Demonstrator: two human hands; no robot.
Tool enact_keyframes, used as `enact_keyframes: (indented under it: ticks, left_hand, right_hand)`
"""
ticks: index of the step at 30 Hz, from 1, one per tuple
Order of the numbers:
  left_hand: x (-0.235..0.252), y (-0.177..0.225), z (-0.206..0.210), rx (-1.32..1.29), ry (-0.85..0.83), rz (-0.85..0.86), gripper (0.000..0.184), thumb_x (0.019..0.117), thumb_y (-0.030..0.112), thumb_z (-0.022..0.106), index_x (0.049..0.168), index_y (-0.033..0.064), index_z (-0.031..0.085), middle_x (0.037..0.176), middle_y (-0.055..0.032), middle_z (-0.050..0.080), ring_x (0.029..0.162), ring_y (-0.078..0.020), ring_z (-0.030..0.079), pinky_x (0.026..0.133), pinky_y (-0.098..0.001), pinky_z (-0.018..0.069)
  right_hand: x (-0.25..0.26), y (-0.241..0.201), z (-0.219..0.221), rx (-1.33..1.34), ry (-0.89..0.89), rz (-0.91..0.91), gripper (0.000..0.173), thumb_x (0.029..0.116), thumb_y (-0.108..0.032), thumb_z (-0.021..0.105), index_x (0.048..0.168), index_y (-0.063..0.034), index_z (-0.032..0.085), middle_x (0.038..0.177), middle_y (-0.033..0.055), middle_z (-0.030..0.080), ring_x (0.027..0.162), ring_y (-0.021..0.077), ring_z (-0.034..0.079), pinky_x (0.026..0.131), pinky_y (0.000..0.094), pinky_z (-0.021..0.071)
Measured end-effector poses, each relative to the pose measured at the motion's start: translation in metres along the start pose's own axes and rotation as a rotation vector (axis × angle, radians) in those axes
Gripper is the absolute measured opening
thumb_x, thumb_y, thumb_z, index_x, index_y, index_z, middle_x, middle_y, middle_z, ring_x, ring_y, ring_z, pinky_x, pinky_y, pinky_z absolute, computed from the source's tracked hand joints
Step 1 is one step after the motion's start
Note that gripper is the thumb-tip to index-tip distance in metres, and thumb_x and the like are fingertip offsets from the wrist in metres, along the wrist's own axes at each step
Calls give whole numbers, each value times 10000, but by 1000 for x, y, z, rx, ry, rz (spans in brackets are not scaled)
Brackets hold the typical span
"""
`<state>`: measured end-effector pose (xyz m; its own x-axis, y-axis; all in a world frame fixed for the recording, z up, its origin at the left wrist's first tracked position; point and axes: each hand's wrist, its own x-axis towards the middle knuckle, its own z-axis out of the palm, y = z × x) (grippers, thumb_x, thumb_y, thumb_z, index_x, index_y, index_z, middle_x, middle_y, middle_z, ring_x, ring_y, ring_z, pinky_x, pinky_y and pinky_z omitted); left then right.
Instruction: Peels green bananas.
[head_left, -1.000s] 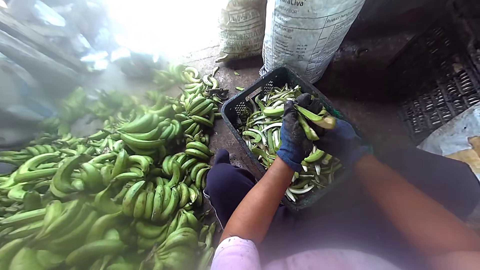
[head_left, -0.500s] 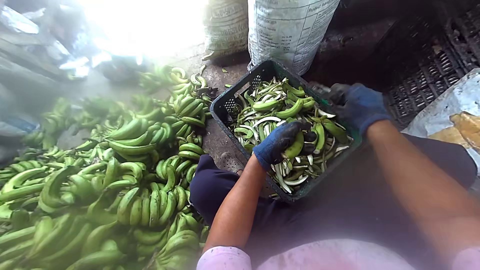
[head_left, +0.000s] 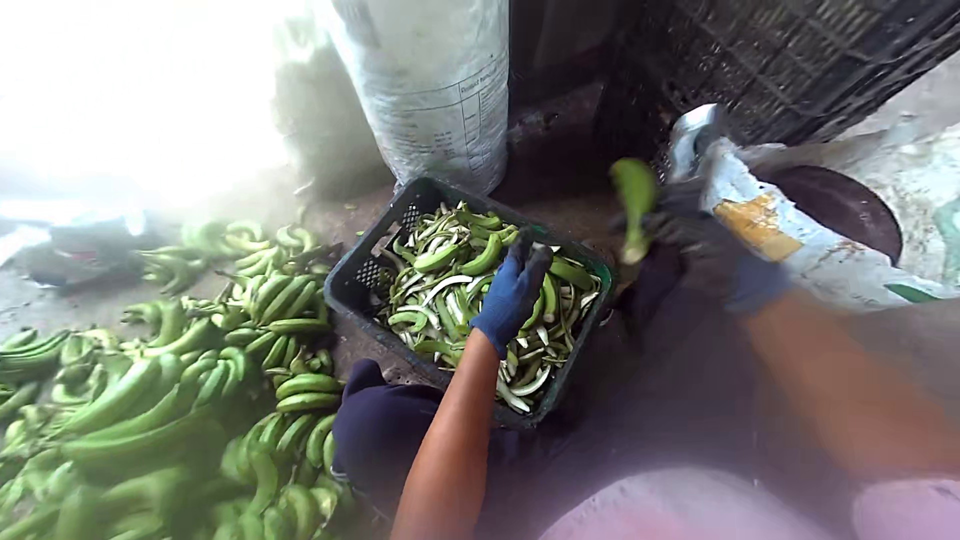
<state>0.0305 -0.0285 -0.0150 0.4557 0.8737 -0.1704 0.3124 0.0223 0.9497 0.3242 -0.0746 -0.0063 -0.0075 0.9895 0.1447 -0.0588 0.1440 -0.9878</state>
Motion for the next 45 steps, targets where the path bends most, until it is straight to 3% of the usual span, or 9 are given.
enact_keyframes:
  ticks: [2, 7, 13, 17, 22, 26, 30, 39, 45]
  left_hand:
    - [7, -5, 5, 287, -113, -152, 553, 1073, 401, 470, 1566, 175, 362, 1224, -222, 647, 999, -368, 662, 851, -581, 534]
    - [26, -42, 43, 800, -117, -429, 671, 973, 406, 627, 1548, 146, 397, 1337, -216, 613, 1207, -427, 605, 951, -650, 493]
    - [26, -38, 39, 792, -121, -432, 679, 948, 285, 641, 1554, 162, 359, 1236, -211, 664, 1125, -424, 649, 879, -648, 526]
    - [19, -32, -17, 286, 128, -308, 744, 986, 391, 605, 1618, 217, 253, 1247, -193, 669, 1102, -374, 666, 911, -623, 535]
    - [-14, -3, -50, -519, 398, 171, 726, 1000, 186, 549, 1624, 219, 179, 1404, -121, 553, 1122, -206, 637, 922, -422, 571]
    - [-44, -2, -46, -294, 373, 251, 665, 1005, 362, 534, 1604, 369, 245, 1460, 6, 538, 1131, -131, 619, 895, -387, 565]
    - [-39, -3, -45, -359, 416, 126, 724, 1011, 639, 416, 1628, 387, 133, 1590, -22, 402, 1315, -209, 537, 1001, -504, 526]
    - [-14, 24, -85, -898, 804, 423, 282, 1083, 232, 299, 1045, 135, 561, 719, 28, 593, 609, -81, 603, 583, -274, 563]
    - [-22, 34, -88, -972, 829, 415, 391, 1117, 278, 178, 1075, 146, 544, 673, 54, 596, 569, -55, 598, 546, -242, 555]
  right_hand:
    - [-9, -56, -68, -463, 296, 67, 262, 1004, -219, 615, 1258, -155, 601, 1036, -60, 650, 878, 3, 623, 768, 210, 551]
    - [-44, -108, -156, -1003, 718, 234, 644, 884, -321, 715, 1468, -189, 478, 1336, 132, 591, 1148, 202, 594, 972, 458, 504]
    - [-17, -87, -37, -564, 395, 227, 310, 965, -247, 671, 1268, -213, 614, 966, -82, 635, 708, -17, 558, 613, 187, 499]
    - [17, -6, 20, -42, -191, 140, 365, 994, -113, 560, 1352, -47, 583, 1203, 93, 676, 977, 164, 675, 804, 302, 593]
    - [33, -31, 156, 282, -322, 758, 426, 1098, -324, 330, 1362, -93, 572, 1235, 110, 690, 1080, 239, 692, 898, 419, 574]
    - [53, 29, 174, 659, -440, 502, 356, 1047, -442, 479, 1158, -149, 649, 1024, 51, 695, 913, 178, 691, 805, 399, 603]
    - [58, 45, 179, 187, -220, 130, 264, 1047, -226, 552, 1239, -78, 657, 1115, 69, 716, 980, 172, 695, 863, 371, 599]
    - [34, 2, 191, -418, -517, 187, 311, 910, -270, 725, 1197, -157, 696, 795, -9, 724, 628, 90, 669, 585, 309, 584]
    - [30, 4, 194, -401, -540, 180, 318, 902, -262, 726, 1207, -174, 700, 796, -21, 724, 607, 80, 660, 558, 294, 576]
